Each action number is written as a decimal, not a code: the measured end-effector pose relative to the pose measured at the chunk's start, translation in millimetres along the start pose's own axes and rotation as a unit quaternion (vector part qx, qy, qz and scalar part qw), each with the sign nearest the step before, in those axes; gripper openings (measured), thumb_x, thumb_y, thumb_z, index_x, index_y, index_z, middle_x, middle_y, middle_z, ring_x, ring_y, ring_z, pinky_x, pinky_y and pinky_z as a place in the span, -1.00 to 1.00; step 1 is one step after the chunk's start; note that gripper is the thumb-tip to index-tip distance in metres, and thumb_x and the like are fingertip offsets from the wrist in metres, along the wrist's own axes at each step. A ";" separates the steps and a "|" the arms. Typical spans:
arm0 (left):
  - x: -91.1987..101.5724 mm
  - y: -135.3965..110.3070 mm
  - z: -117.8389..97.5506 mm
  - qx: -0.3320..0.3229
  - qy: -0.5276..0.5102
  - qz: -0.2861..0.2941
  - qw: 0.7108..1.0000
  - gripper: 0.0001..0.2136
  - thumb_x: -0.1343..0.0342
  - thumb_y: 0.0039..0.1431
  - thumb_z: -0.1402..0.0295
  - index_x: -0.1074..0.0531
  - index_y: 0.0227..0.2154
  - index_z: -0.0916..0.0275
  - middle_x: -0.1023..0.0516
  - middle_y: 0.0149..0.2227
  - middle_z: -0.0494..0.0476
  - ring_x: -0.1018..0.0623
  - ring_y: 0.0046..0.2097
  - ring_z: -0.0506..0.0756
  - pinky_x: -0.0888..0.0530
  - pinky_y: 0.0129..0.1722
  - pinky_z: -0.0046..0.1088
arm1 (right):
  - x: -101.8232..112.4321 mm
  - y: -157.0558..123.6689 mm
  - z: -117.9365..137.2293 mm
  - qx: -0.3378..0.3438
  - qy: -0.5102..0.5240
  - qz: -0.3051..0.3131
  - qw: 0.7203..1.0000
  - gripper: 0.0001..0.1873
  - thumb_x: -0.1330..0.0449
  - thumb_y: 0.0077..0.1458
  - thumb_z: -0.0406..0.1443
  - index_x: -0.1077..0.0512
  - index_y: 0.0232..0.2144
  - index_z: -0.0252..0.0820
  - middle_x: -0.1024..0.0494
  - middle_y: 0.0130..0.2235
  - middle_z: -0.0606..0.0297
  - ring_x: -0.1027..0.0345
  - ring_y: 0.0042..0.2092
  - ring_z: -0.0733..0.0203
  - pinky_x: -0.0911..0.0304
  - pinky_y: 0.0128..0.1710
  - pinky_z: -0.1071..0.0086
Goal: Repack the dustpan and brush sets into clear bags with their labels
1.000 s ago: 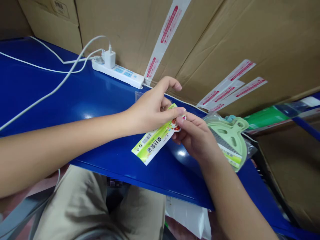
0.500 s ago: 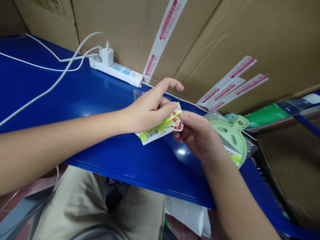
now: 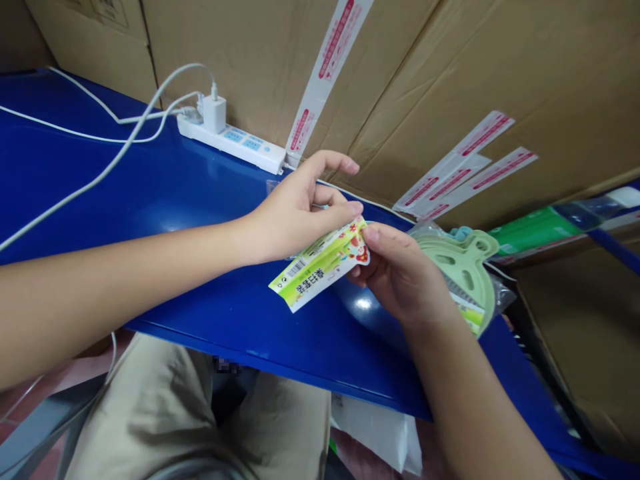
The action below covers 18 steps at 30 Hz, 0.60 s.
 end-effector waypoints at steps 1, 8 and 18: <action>2.2 -0.1 -1.1 0.001 0.001 -0.013 1.000 -0.59 -0.39 0.28 0.48 -0.44 0.11 0.13 -0.61 -0.37 -0.12 -0.66 -0.43 -0.01 -0.59 -0.37 -0.52 | 1.2 0.4 0.5 0.002 0.002 -0.005 1.000 -0.54 -0.59 0.00 0.07 -0.54 -0.47 -0.10 -0.47 -0.52 0.39 -0.24 -0.52 0.32 -0.15 -0.57 0.42; 0.0 0.0 1.8 0.030 0.009 -0.002 1.000 -0.38 -0.56 0.07 0.48 -0.44 0.15 0.17 -0.66 -0.33 -0.06 -0.68 -0.42 0.01 -0.60 -0.37 -0.52 | 17.1 3.9 5.9 0.030 0.011 -0.095 0.995 -0.49 -0.62 -0.09 0.06 -0.48 -0.44 -0.09 -0.41 -0.51 0.42 -0.23 -0.50 0.32 -0.11 -0.57 0.42; -11.2 1.8 -7.5 -0.007 0.007 0.116 0.993 -0.80 -0.41 0.29 0.45 -0.59 -0.08 0.17 -0.72 -0.34 -0.02 -0.75 -0.35 0.06 -0.66 -0.37 -0.52 | 57.9 10.0 4.4 0.035 0.030 -0.162 0.986 -0.49 -0.64 -0.14 0.01 -0.47 -0.39 -0.06 -0.41 -0.47 0.42 -0.21 -0.49 0.31 -0.07 -0.57 0.41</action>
Point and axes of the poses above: each hand's wrist, its own y-axis towards the middle knuckle, its own x-axis out of the back of the hand, z = x × y, the point moved 9 cm from there along y, towards the middle knuckle
